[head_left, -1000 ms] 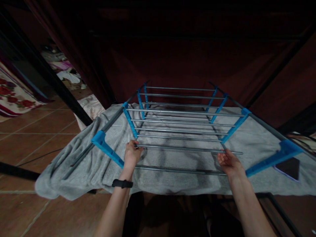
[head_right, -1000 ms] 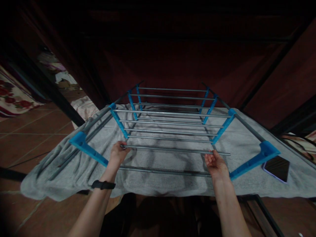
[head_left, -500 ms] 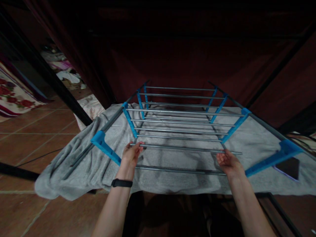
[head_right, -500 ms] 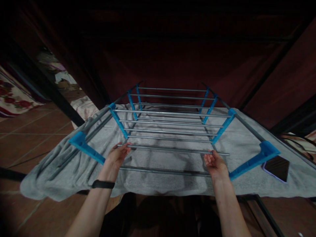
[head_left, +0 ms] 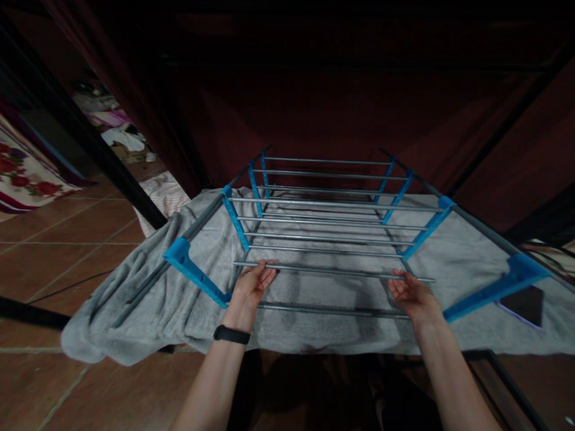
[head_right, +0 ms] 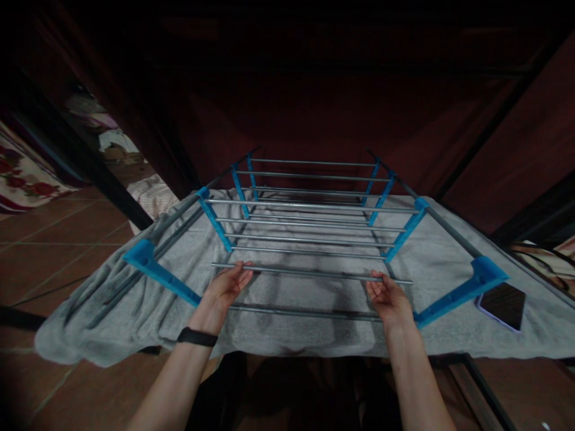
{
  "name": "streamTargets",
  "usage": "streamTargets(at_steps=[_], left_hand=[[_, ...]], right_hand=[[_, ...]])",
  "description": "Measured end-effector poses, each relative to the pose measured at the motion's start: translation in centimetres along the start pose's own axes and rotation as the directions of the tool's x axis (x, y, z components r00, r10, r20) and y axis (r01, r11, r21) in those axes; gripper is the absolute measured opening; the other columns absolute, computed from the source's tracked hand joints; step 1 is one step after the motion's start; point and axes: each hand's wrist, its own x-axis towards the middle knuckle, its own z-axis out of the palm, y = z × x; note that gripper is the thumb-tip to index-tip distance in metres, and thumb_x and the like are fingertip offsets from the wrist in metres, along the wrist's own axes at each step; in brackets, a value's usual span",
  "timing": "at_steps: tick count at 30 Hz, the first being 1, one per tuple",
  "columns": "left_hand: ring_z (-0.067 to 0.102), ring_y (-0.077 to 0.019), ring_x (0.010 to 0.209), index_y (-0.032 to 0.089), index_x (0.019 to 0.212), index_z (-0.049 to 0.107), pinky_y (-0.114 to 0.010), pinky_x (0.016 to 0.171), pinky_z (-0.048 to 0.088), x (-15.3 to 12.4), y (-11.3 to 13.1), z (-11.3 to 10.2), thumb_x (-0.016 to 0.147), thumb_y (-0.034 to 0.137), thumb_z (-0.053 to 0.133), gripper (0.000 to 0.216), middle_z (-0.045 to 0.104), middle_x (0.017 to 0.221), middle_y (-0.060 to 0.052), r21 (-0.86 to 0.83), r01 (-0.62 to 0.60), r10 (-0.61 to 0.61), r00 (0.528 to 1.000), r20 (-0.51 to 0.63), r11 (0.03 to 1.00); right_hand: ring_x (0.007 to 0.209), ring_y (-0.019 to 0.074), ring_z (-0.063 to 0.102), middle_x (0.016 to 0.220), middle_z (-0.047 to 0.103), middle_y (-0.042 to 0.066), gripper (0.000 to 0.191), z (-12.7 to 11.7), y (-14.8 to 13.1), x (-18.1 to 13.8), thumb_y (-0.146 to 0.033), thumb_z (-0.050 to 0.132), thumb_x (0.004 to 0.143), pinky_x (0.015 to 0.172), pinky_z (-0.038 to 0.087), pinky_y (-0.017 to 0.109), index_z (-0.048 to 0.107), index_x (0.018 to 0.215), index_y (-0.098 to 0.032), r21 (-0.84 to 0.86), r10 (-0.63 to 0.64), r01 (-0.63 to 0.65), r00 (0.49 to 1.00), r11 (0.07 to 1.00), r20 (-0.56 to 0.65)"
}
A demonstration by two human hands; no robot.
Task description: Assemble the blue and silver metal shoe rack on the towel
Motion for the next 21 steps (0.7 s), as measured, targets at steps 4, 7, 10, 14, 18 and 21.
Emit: streamTargets(at_steps=[4, 7, 10, 14, 18, 21], left_hand=[[0.069, -0.0126, 0.065, 0.012, 0.078, 0.058, -0.027, 0.065, 0.061, 0.0, 0.0, 0.0, 0.088, 0.003, 0.054, 0.014, 0.069, 0.073, -0.005, -0.028, -0.01, 0.008, 0.998, -0.066, 1.0], [0.068, -0.0126, 0.062, 0.012, 0.076, 0.058, -0.027, 0.064, 0.062, -0.1, -0.1, 0.2, 0.087, 0.002, 0.055, 0.015, 0.068, 0.069, -0.004, -0.043, -0.013, 0.01, 0.997, -0.082, 0.999], [0.069, -0.0133, 0.061, 0.011, 0.076, 0.058, -0.027, 0.064, 0.062, -0.1, -0.2, 0.3, 0.086, -0.001, 0.055, 0.016, 0.069, 0.068, -0.005, -0.046, 0.021, -0.023, 0.999, -0.044, 0.999], [0.071, -0.0155, 0.064, 0.01, 0.076, 0.059, -0.028, 0.066, 0.062, -0.2, -0.7, 0.5, 0.084, -0.003, 0.054, 0.017, 0.07, 0.071, -0.008, -0.037, 0.045, -0.045, 0.999, 0.009, 0.998], [0.072, -0.0167, 0.066, 0.01, 0.077, 0.059, -0.028, 0.066, 0.062, -0.2, -1.3, 0.6, 0.084, -0.004, 0.054, 0.017, 0.072, 0.075, -0.01, -0.014, 0.063, -0.062, 0.996, 0.058, 0.998], [0.071, -0.016, 0.064, 0.011, 0.078, 0.059, -0.027, 0.064, 0.062, -0.1, -1.6, 0.7, 0.084, -0.003, 0.055, 0.016, 0.071, 0.073, -0.008, -0.008, 0.059, -0.058, 0.998, 0.038, 0.998]], right_hand=[[0.071, 0.0115, 0.068, 0.08, 0.069, 0.002, 0.023, 0.2, 0.0, -0.4, -0.003, 0.044, 0.087, 0.065, 0.061, 0.026, 0.06, 0.078, -0.017, -0.003, 0.013, -0.013, 1.0, 1.0, 0.017], [0.074, 0.012, 0.069, 0.082, 0.069, 0.002, 0.022, 0.4, 0.2, -0.6, -0.003, 0.045, 0.087, 0.068, 0.061, 0.027, 0.06, 0.08, -0.016, 0.006, 0.021, -0.021, 0.999, 1.0, 0.026], [0.073, 0.0112, 0.068, 0.08, 0.069, 0.001, 0.018, 0.5, 0.4, -0.6, -0.005, 0.048, 0.088, 0.067, 0.061, 0.025, 0.061, 0.081, -0.016, 0.018, 0.02, -0.021, 0.999, 1.0, 0.028], [0.069, 0.0101, 0.067, 0.075, 0.068, 0.0, 0.017, 0.6, 0.6, -0.7, -0.008, 0.049, 0.09, 0.065, 0.06, 0.024, 0.06, 0.08, -0.017, 0.03, 0.022, -0.022, 1.0, 0.999, 0.01], [0.065, 0.0093, 0.066, 0.071, 0.066, -0.002, 0.017, 0.6, 0.6, -0.6, -0.009, 0.049, 0.09, 0.065, 0.06, 0.024, 0.059, 0.08, -0.018, 0.033, 0.026, -0.026, 1.0, 0.999, -0.016], [0.065, 0.0092, 0.065, 0.071, 0.065, -0.002, 0.017, 0.7, 0.5, -0.6, -0.009, 0.048, 0.09, 0.065, 0.06, 0.024, 0.058, 0.08, -0.018, 0.02, 0.025, -0.024, 0.999, 1.0, -0.021]])
